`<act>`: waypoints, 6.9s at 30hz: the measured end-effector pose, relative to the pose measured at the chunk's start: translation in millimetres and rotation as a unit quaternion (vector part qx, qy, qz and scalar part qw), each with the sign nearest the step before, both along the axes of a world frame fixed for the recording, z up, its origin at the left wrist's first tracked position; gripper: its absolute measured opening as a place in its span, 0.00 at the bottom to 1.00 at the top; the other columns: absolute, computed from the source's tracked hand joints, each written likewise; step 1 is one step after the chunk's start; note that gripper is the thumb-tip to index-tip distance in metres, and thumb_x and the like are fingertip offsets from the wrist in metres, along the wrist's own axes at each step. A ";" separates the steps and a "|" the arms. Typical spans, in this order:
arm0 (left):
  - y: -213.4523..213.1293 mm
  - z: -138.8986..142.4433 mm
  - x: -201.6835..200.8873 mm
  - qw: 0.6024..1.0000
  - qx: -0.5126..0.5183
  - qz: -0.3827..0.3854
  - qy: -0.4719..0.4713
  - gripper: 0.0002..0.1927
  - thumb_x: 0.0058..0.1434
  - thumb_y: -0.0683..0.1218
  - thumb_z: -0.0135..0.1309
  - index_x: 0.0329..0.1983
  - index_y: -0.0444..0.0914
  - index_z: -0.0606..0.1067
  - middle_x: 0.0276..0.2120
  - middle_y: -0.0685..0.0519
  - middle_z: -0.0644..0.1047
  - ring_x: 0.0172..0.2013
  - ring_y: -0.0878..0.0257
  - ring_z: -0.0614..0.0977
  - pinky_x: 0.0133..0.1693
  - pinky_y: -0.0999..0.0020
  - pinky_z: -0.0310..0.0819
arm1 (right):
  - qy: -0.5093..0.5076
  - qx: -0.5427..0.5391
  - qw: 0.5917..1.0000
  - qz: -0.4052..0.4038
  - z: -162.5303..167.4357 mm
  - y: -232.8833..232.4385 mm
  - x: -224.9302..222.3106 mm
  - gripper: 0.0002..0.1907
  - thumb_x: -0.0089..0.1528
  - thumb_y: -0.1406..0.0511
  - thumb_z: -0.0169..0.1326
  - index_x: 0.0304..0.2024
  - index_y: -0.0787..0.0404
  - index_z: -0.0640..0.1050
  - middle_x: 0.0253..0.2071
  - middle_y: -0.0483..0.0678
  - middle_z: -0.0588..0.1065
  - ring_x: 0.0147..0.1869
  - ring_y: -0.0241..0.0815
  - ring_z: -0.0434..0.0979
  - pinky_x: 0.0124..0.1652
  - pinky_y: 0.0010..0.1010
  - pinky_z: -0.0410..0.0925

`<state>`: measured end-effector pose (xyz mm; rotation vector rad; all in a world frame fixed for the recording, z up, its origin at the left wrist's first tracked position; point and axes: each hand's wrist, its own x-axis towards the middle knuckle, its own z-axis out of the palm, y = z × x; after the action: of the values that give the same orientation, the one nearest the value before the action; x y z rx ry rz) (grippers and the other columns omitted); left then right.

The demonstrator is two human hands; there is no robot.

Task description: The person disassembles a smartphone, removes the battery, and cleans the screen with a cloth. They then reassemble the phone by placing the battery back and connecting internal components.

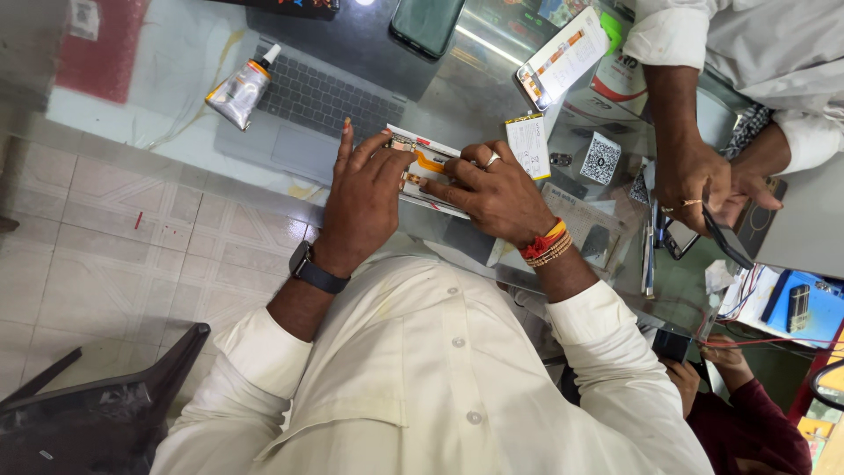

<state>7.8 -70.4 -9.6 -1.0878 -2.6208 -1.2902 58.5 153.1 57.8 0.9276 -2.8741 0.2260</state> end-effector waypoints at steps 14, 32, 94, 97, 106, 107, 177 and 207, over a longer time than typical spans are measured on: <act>-3.1 -1.1 -3.2 1.000 -0.002 -0.009 -0.009 0.14 0.67 0.38 0.52 0.56 0.36 0.74 0.50 0.47 0.80 0.68 0.52 0.68 0.73 0.38 0.38 | -0.022 0.021 0.999 0.027 -0.8 -3.2 -11.8 0.21 0.62 0.63 0.58 0.58 0.46 0.82 0.42 0.39 0.74 0.47 0.40 0.72 0.52 0.37 0.64; -4.6 0.1 -4.7 1.000 0.000 0.000 0.011 0.11 0.70 0.38 0.48 0.53 0.35 0.77 0.46 0.47 0.82 0.66 0.52 0.71 0.73 0.40 0.40 | 0.009 0.047 0.998 0.035 4.5 -10.8 -10.7 0.22 0.63 0.61 0.55 0.61 0.49 0.80 0.41 0.40 0.74 0.48 0.39 0.73 0.53 0.36 0.66; 35.1 43.9 24.2 0.960 -0.229 -0.091 0.133 0.42 0.62 0.61 0.65 0.76 0.41 0.69 0.47 0.45 0.71 0.64 0.41 0.68 0.73 0.29 0.41 | -0.198 -0.063 0.900 -0.382 17.1 161.0 199.1 0.62 0.44 0.63 0.71 0.76 0.57 0.53 0.64 0.59 0.67 0.70 0.60 0.63 0.72 0.55 0.49; 35.9 42.2 25.2 0.961 -0.227 -0.081 0.135 0.43 0.61 0.60 0.65 0.76 0.39 0.69 0.48 0.44 0.72 0.64 0.41 0.69 0.72 0.29 0.39 | -0.175 -0.050 0.912 -0.368 25.3 156.2 198.9 0.61 0.44 0.62 0.71 0.76 0.57 0.55 0.62 0.60 0.67 0.69 0.62 0.64 0.69 0.57 0.49; 27.2 33.2 20.2 0.960 -0.218 -0.081 0.158 0.44 0.64 0.63 0.65 0.75 0.35 0.69 0.48 0.45 0.75 0.64 0.42 0.70 0.72 0.28 0.37 | -0.180 -0.041 0.938 -0.294 30.1 117.8 176.0 0.60 0.44 0.61 0.71 0.74 0.58 0.56 0.58 0.60 0.68 0.67 0.58 0.65 0.71 0.62 0.44; 23.9 31.9 19.3 0.959 -0.220 -0.080 0.158 0.44 0.63 0.63 0.65 0.75 0.35 0.69 0.48 0.45 0.75 0.64 0.42 0.70 0.72 0.27 0.37 | -0.179 -0.043 0.939 -0.291 26.3 111.9 170.6 0.60 0.43 0.60 0.71 0.74 0.58 0.56 0.58 0.61 0.68 0.67 0.59 0.65 0.70 0.62 0.44; 14.0 72.5 -65.6 0.964 -0.213 -0.160 0.024 0.37 0.43 0.50 0.71 0.59 0.39 0.76 0.43 0.48 0.79 0.46 0.46 0.78 0.50 0.50 0.70 | -0.080 -0.104 0.948 -0.289 4.0 -44.4 9.7 0.44 0.55 0.61 0.66 0.71 0.59 0.64 0.48 0.48 0.77 0.54 0.47 0.77 0.56 0.45 0.64; -5.8 42.0 -68.1 0.975 -0.001 -0.167 -0.146 0.37 0.53 0.41 0.68 0.68 0.37 0.71 0.42 0.47 0.80 0.46 0.60 0.82 0.54 0.63 0.73 | -0.067 -0.241 0.925 -0.287 10.0 3.1 37.2 0.09 0.53 0.61 0.67 0.33 0.55 0.81 0.41 0.44 0.73 0.52 0.46 0.74 0.54 0.41 0.64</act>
<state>-60.3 -76.2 32.4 -1.4958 -2.7218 -1.6221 95.6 156.2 67.9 -0.0232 -2.8336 0.8991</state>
